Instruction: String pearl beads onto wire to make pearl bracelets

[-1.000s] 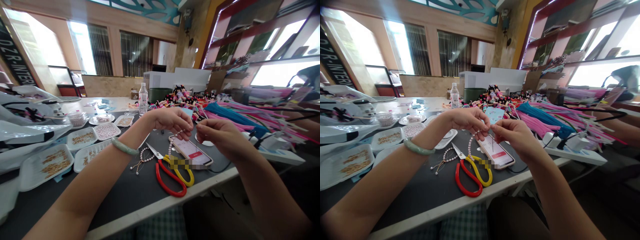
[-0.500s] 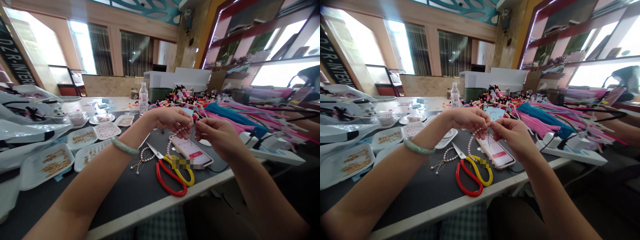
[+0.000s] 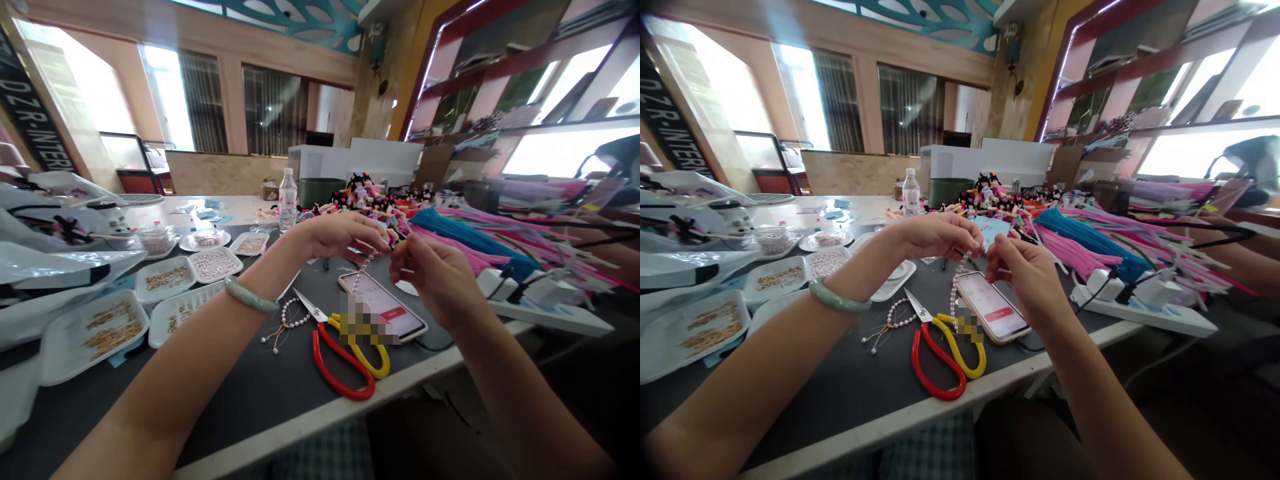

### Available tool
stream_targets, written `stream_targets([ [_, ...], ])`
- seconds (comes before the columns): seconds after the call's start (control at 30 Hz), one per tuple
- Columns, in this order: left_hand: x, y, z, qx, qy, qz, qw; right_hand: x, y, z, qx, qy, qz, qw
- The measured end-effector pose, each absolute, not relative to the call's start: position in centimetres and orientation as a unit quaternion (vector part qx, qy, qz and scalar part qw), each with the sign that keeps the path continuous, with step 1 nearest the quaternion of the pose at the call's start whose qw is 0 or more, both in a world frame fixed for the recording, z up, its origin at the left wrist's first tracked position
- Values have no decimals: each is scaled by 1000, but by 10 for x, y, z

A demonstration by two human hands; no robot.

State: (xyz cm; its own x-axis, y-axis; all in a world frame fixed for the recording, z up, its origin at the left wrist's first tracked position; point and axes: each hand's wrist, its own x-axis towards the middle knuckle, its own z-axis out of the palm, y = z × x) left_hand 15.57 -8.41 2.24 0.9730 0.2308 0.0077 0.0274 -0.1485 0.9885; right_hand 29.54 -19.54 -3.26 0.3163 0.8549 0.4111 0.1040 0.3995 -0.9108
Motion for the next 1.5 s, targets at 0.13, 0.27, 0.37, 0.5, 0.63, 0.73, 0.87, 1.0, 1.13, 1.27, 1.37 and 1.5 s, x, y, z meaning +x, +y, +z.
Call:
stream_targets([
  [0.13,157,-80,20,741,95,99,657,293,-194,-33,-469,-505,274,671],
  [0.27,157,-82,21,736,109,115,658,290,-194,-34,-465,-537,233,664],
  [0.37,156,-83,23,732,112,123,661,289,-192,-34,-478,-549,196,657],
  [0.5,152,-82,27,738,114,142,650,287,-184,-26,-480,-550,182,659],
  [0.63,148,-76,32,751,112,179,625,282,-174,-14,-476,-565,168,652],
  [0.73,147,-71,34,749,95,201,624,281,-166,-9,-482,-554,149,663],
  [0.87,148,-68,34,771,111,210,591,279,-160,-8,-463,-531,156,693],
  [1.0,146,-69,34,785,111,204,574,275,-160,-8,-452,-534,159,696],
  [1.13,143,-72,37,776,112,206,585,273,-159,-11,-439,-530,169,706],
  [1.27,142,-71,37,768,109,183,604,269,-158,-12,-411,-529,180,720],
  [1.37,143,-69,37,751,99,177,628,268,-159,-10,-408,-529,201,716],
  [1.5,144,-70,38,738,99,178,644,271,-161,-4,-420,-532,228,699],
])
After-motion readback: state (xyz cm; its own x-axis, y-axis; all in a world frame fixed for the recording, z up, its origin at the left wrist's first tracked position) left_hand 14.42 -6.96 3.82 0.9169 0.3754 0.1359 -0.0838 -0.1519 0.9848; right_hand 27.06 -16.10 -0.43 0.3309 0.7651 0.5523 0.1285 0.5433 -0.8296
